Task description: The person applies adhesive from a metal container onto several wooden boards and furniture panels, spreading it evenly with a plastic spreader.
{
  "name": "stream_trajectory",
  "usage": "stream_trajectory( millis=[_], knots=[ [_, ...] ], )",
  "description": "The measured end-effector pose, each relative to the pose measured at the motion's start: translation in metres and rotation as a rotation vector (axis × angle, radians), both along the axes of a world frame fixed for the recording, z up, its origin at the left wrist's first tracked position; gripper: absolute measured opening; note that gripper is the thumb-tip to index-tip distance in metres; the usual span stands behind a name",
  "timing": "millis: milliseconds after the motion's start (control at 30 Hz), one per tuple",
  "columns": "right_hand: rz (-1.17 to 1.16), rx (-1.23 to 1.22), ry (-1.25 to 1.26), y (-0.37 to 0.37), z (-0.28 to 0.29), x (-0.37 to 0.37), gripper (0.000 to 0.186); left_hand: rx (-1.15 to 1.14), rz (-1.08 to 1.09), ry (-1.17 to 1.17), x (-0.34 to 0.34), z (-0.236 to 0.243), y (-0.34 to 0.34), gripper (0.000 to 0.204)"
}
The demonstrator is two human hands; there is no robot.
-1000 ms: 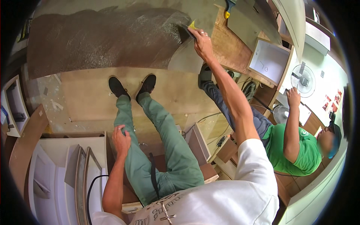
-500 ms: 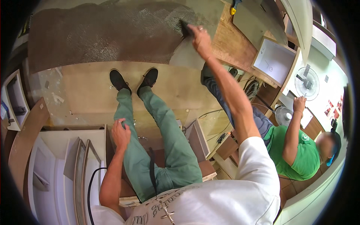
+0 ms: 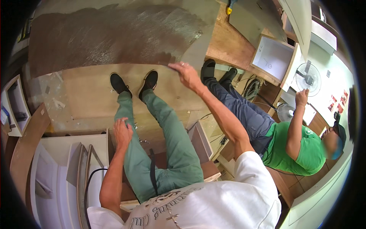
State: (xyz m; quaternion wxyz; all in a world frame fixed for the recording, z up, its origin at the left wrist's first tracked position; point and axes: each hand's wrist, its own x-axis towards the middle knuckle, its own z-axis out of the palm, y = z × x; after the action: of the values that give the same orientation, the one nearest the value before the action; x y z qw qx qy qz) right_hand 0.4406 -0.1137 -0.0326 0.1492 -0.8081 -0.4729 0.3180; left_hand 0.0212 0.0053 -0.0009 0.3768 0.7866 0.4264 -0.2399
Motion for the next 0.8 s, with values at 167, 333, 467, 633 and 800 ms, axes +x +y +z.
stream_trajectory(
  millis=[167, 333, 467, 633, 800],
  knots=[
    [-0.072, 0.268, -0.22, 0.037, 0.005, 0.114, 0.053, -0.222, 0.184, -0.154, 0.067, -0.052, -0.042, 0.037],
    [0.011, 0.103, -0.441, 0.008, -0.031, 0.185, 0.052, -0.674, 0.683, -0.238, 0.238, -0.1, -0.121, 0.047],
    [0.23, 0.155, -0.251, 0.011, -0.042, 0.17, 0.054, -0.795, 1.064, -0.285, 0.289, -0.138, -0.156, 0.067],
    [0.389, 0.194, -0.312, 0.035, -0.032, 0.259, 0.056, -1.023, 1.539, -0.55, 0.394, -0.133, -0.184, 0.071],
    [0.535, 0.218, -0.254, 0.041, -0.03, 0.281, 0.058, -1.128, 1.71, -0.699, 0.399, -0.122, -0.196, 0.055]
  ],
)
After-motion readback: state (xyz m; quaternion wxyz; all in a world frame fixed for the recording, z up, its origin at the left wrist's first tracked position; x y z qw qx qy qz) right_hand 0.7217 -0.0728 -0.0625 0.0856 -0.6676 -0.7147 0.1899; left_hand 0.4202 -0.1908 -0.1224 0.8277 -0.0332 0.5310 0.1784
